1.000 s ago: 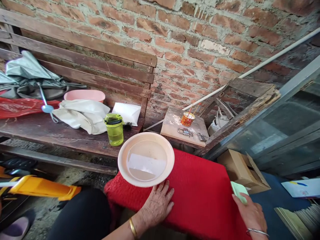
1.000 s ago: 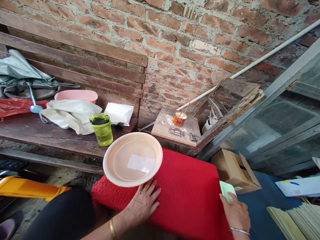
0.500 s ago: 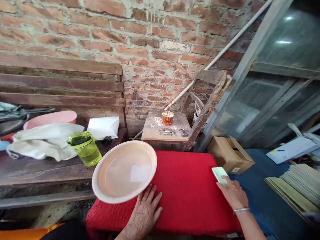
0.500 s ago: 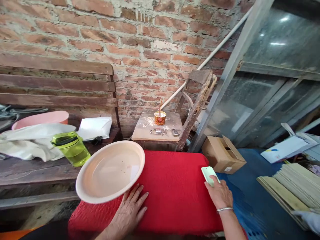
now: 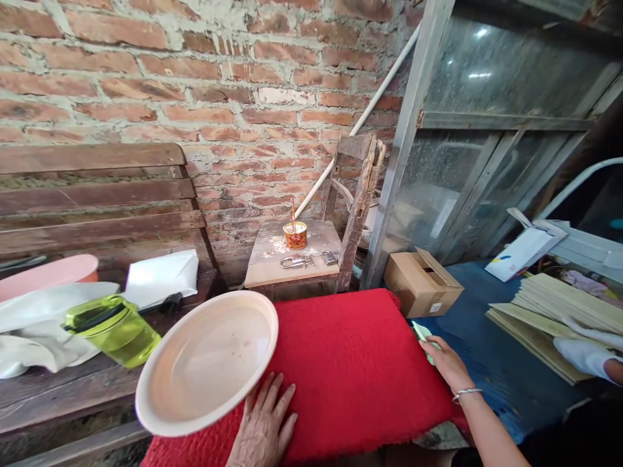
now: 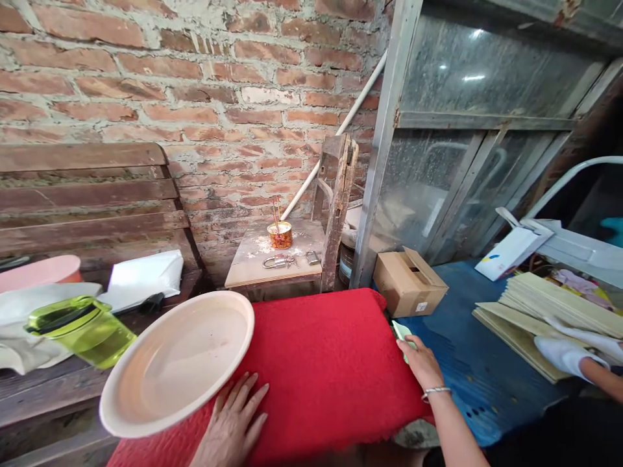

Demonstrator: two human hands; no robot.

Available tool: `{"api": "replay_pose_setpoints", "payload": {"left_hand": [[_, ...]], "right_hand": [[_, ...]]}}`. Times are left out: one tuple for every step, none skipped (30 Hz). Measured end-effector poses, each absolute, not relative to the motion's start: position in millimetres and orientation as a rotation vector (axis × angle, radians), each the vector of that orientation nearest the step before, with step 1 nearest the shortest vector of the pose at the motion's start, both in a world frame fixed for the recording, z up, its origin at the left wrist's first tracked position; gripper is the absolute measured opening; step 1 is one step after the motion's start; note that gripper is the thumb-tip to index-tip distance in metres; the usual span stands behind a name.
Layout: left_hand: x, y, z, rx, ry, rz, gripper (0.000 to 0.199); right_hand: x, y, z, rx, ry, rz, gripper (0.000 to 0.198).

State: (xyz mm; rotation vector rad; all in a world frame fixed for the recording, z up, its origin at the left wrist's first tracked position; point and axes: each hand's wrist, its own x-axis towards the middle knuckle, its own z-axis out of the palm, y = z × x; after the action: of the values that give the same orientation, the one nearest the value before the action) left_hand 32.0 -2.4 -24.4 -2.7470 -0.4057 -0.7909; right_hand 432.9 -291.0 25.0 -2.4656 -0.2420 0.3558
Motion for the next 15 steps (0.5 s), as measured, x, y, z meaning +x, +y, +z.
{"api": "replay_pose_setpoints", "payload": {"left_hand": [[32,-2,-25,-2.750,-0.404,-0.794,0.042],[32,-3,-26,-2.755,-0.408,-0.796,0.043],[32,-3,-27,-2.764,-0.415,-0.793,0.044],[32,-4,-28,-2.776,-0.428,-0.785,0.044],[32,-4,-28,-2.790,-0.443,-0.770,0.045],[32,-5,-28,-2.802,-0.457,-0.754,0.045],[33,-6,-27,-2.810,-0.470,-0.739,0.045],[33,-7,-27,-2.813,-0.476,-0.728,0.045],[33,-8,-25,-2.812,-0.478,-0.721,0.045],[33,-9,-24,-2.811,-0.480,-0.716,0.045],[33,-10,-23,-2.814,-0.480,-0.711,0.045],[33,-10,-21,-2.822,-0.483,-0.702,0.045],[33,-11,-19,-2.832,-0.487,-0.691,0.045],[33,-11,-18,-2.840,-0.490,-0.679,0.046],[33,-11,-16,-2.842,-0.492,-0.669,0.047]], "right_hand": [[434,-291,27,-2.467,-0.232,0.350,0.053],[435,-289,29,-2.478,-0.210,0.331,0.054],[435,-286,33,-2.499,-0.187,0.293,0.057],[433,-279,37,-2.521,-0.174,0.239,0.061],[429,-270,42,-2.540,-0.189,0.179,0.065],[422,-257,47,-2.550,-0.239,0.127,0.066],[413,-242,51,-2.546,-0.334,0.093,0.064],[401,-224,54,-2.530,-0.465,0.085,0.060],[387,-204,57,-2.506,-0.617,0.103,0.054],[372,-184,58,-2.481,-0.776,0.129,0.049],[356,-165,58,-2.458,-0.935,0.146,0.043],[341,-146,58,-2.438,-1.084,0.146,0.040],[327,-128,58,-2.423,-1.219,0.132,0.037],[315,-113,57,-2.412,-1.333,0.110,0.035],[305,-99,56,-2.400,-1.428,0.088,0.034]]}}
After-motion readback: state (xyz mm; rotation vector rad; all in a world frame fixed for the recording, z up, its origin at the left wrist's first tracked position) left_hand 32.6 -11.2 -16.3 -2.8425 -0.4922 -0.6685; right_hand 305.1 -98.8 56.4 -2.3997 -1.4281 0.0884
